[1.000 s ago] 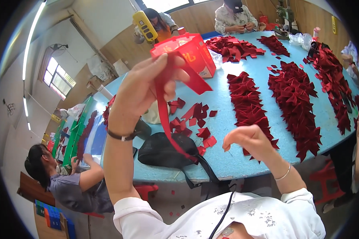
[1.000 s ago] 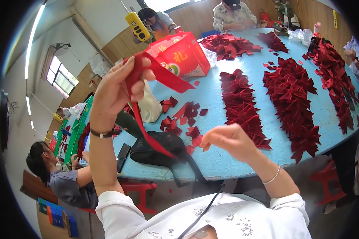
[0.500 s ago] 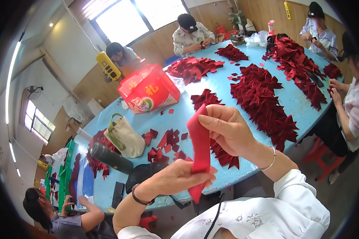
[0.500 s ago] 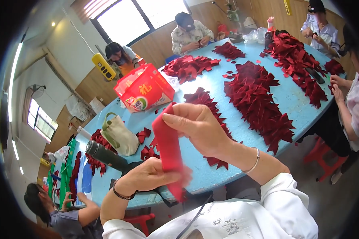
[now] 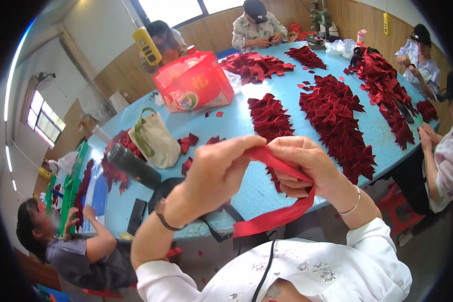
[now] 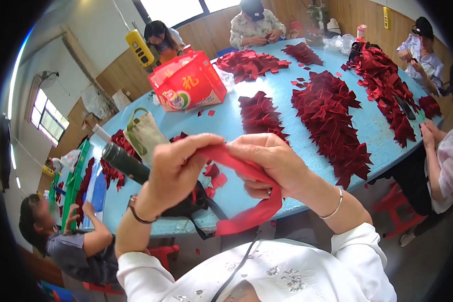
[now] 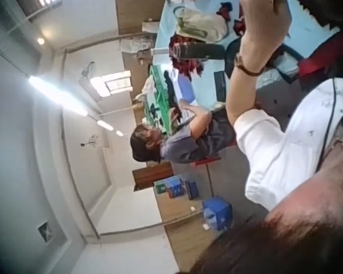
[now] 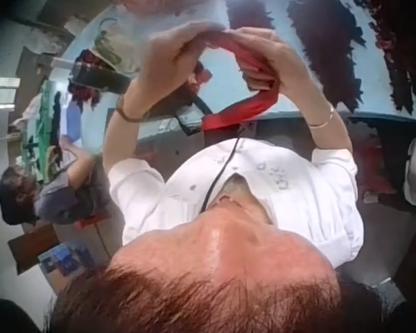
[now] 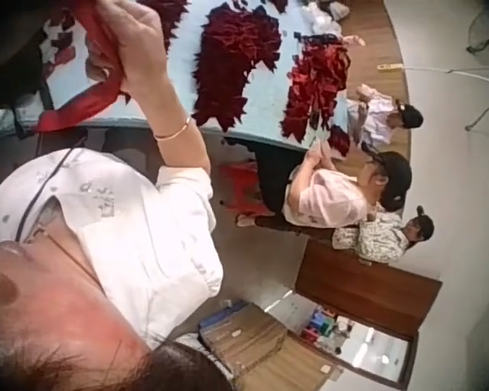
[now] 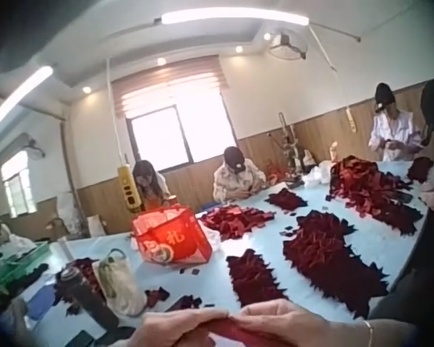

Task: Folding pieces of red fabric into decorative bows.

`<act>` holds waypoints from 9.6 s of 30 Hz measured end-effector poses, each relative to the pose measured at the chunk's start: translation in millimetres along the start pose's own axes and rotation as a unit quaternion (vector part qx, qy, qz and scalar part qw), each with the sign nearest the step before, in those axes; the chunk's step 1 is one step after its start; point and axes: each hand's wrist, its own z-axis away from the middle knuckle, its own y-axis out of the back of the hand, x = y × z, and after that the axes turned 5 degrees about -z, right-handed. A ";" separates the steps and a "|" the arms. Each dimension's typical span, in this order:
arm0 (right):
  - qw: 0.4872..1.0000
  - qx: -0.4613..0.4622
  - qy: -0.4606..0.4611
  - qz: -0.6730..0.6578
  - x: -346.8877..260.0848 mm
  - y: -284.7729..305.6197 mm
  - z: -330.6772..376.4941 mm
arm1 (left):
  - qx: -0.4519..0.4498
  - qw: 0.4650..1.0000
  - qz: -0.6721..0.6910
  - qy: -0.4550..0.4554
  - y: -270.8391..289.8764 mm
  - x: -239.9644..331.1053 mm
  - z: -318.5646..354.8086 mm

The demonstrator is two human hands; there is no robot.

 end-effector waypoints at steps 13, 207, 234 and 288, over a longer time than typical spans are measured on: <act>0.769 0.075 0.309 0.555 25.7 -4.4 -15.3 | -0.388 0.820 0.220 0.359 48.2 -9.3 -23.3; 0.905 0.119 0.129 0.387 100.2 58.5 -65.5 | -0.100 0.856 0.336 0.380 16.8 -68.7 110.9; 0.879 0.142 0.079 0.448 88.2 36.3 -64.9 | -0.078 0.809 0.367 0.453 26.0 -59.6 110.7; 0.621 0.094 0.434 0.646 118.3 21.0 -54.0 | 0.005 0.767 0.521 0.374 0.7 -54.0 121.1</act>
